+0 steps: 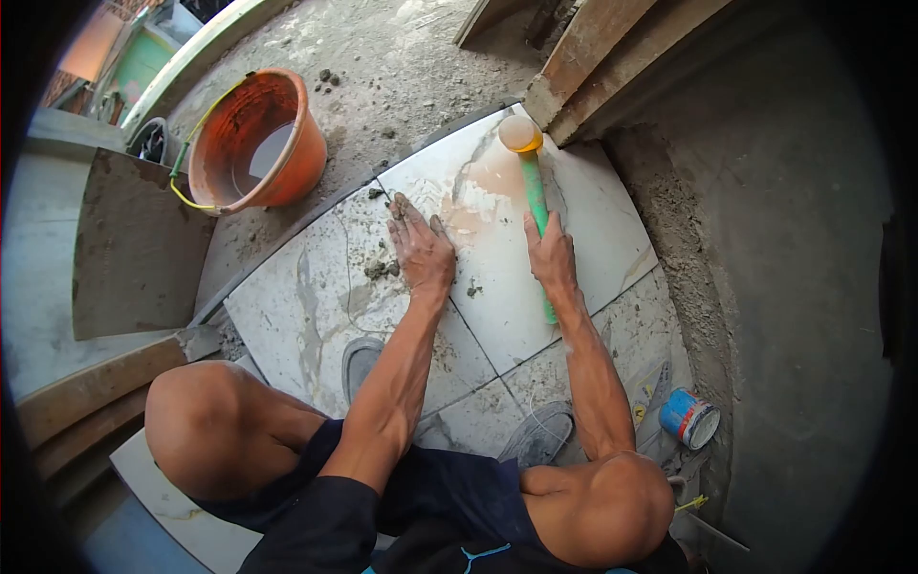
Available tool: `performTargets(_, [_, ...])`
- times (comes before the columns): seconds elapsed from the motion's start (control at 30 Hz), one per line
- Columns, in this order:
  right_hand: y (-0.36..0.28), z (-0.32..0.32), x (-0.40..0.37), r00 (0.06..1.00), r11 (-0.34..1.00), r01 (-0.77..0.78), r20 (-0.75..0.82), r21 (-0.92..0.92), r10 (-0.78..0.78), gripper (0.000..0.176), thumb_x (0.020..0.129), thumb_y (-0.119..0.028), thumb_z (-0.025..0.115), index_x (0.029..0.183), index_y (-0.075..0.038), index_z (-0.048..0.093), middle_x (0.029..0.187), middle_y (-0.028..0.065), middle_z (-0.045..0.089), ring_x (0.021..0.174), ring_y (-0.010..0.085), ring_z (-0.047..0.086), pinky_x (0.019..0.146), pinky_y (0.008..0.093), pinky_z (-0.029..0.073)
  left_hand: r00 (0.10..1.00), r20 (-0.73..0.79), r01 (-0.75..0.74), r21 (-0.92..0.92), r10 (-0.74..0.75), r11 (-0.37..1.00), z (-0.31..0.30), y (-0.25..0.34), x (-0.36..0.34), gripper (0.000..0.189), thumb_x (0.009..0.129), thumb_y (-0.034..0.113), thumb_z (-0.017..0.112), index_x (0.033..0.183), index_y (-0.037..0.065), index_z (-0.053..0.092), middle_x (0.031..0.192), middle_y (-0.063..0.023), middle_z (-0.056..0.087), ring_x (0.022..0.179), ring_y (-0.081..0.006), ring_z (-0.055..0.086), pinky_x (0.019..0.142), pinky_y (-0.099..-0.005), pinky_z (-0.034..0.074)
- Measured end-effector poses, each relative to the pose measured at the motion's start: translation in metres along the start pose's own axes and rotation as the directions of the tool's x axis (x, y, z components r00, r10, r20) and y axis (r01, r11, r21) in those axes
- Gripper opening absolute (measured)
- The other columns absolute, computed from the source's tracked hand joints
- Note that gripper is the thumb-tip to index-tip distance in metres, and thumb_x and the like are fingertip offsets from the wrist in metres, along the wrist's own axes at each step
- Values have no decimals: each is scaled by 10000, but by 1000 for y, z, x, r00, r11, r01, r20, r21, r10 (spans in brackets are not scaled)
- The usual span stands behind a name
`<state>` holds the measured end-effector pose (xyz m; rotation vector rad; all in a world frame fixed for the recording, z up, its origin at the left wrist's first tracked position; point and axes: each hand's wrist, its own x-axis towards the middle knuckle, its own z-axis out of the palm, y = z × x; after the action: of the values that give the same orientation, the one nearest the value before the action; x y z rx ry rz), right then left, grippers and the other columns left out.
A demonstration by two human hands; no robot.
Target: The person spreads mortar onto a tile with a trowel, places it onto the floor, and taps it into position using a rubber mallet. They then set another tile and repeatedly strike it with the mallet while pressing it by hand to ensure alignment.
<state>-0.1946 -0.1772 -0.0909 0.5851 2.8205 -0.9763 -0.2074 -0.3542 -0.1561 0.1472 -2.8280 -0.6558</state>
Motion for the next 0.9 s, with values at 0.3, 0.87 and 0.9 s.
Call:
performTargets(0.3, [-18,-11,-2,991,987,100,105,-122,-87,371,928,-383,475,939,-14,436,669,263,593,664,457,595,555,507,459,1000,-9,1,-10,-1,1000,-1,-1,3,611,901,206,451,1367,-115,220,1446,-240,257,1326,-374,291,1091,-442,243])
performTargets(0.87, [-36,9,-11,973,986,138,199,-99,-116,367,907,-379,500,938,-15,465,671,284,577,711,482,581,608,511,448,999,40,-16,24,16,1000,-3,-3,-1,634,905,206,428,1379,-126,167,1464,-231,219,1355,-347,241,1111,-434,194])
performTargets(0.9, [-39,5,-16,972,989,145,188,-12,-141,365,906,-374,503,944,-13,465,676,288,578,716,486,578,609,512,447,999,36,-16,25,15,1000,-1,-4,-1,634,905,206,428,1379,-126,167,1464,-231,219,1355,-347,241,1111,-434,194])
